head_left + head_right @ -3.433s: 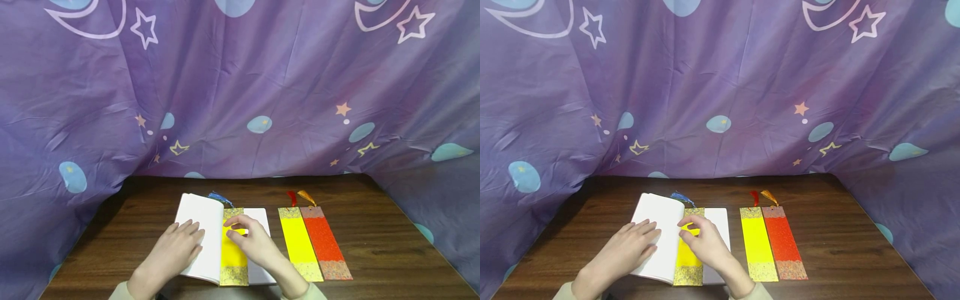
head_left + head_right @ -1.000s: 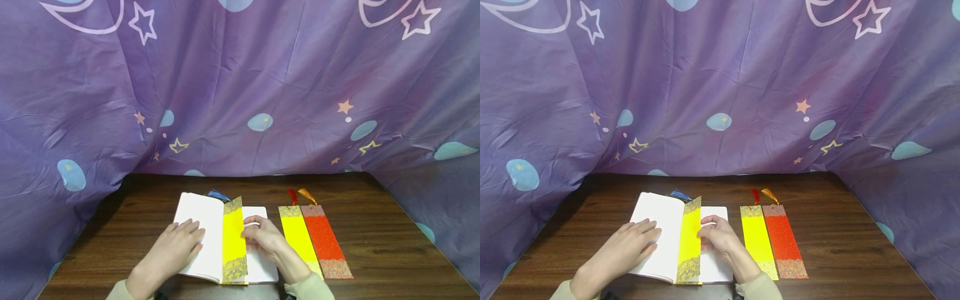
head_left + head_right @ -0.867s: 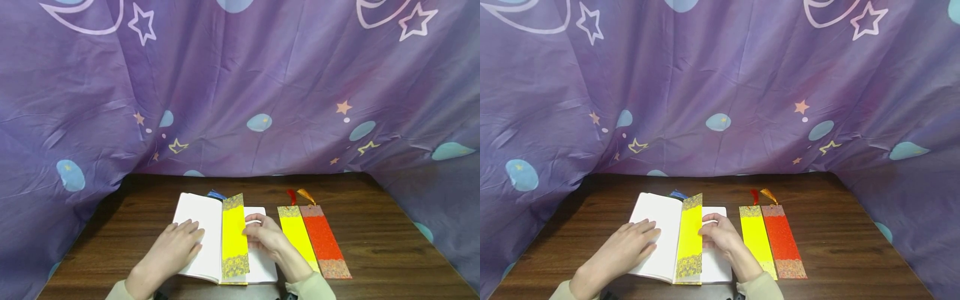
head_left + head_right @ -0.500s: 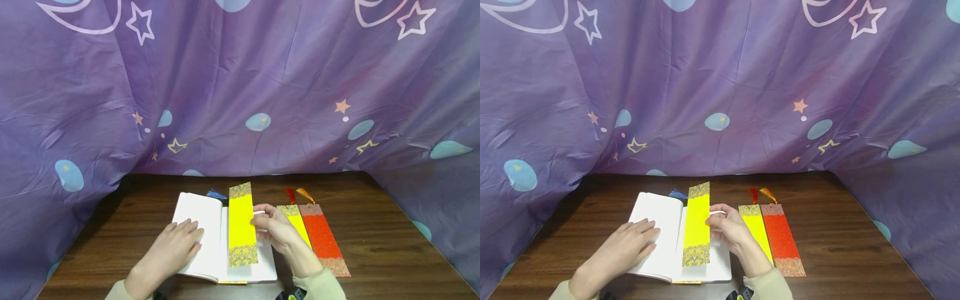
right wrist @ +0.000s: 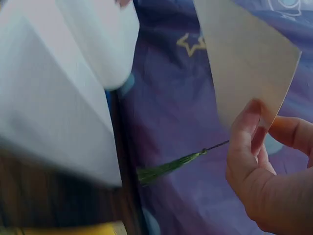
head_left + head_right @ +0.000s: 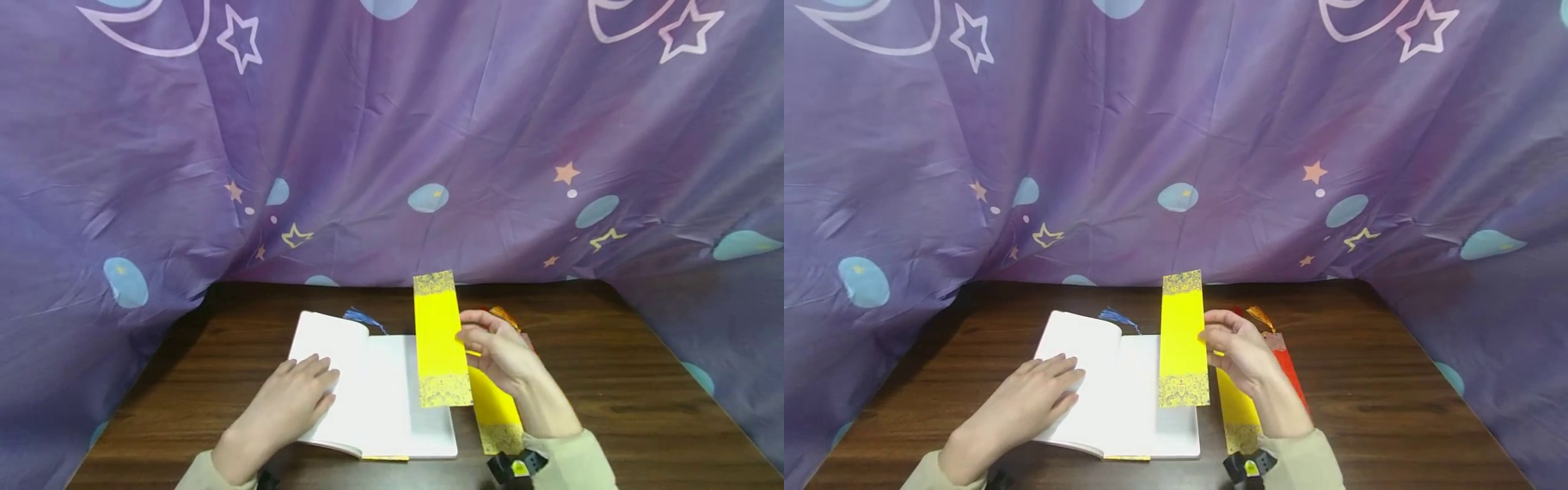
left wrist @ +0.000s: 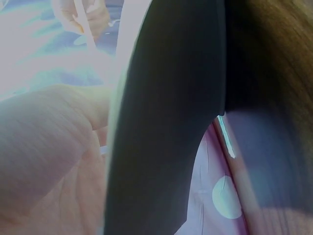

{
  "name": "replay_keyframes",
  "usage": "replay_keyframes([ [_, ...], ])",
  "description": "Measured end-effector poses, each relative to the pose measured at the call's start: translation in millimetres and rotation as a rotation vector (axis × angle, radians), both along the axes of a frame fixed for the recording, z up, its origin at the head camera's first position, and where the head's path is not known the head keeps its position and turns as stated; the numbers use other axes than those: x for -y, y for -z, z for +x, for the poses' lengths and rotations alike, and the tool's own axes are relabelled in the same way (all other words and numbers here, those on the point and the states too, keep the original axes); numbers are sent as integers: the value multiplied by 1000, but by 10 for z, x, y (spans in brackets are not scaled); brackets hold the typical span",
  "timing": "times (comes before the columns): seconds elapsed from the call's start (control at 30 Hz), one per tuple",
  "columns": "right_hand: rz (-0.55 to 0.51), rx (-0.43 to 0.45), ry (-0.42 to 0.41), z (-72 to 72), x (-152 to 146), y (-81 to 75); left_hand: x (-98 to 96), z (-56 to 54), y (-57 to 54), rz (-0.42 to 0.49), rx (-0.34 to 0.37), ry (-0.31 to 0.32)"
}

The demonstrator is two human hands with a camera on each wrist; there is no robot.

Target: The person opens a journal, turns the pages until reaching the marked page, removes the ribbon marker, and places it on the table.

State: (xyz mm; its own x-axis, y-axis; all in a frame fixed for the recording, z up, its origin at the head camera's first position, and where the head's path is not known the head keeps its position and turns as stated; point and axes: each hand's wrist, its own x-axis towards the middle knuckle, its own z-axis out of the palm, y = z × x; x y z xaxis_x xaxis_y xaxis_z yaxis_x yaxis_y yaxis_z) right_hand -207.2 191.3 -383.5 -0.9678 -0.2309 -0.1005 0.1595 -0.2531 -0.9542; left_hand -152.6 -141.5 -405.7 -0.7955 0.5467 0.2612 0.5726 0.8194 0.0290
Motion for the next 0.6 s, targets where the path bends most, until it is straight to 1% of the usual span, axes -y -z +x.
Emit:
replay_keyframes([
  [0.17, 50, -11, -16, -53, -337, -85, -4, -8, 2, 6, -17, 8],
  [0.4, 123, -4, -15, -126, -876, -174, -10, -16, -5, 9, -10, 10],
  [0.6, 122, 4, -19, -217, -1317, -229, -12, -24, -1, 9, 0, 7],
])
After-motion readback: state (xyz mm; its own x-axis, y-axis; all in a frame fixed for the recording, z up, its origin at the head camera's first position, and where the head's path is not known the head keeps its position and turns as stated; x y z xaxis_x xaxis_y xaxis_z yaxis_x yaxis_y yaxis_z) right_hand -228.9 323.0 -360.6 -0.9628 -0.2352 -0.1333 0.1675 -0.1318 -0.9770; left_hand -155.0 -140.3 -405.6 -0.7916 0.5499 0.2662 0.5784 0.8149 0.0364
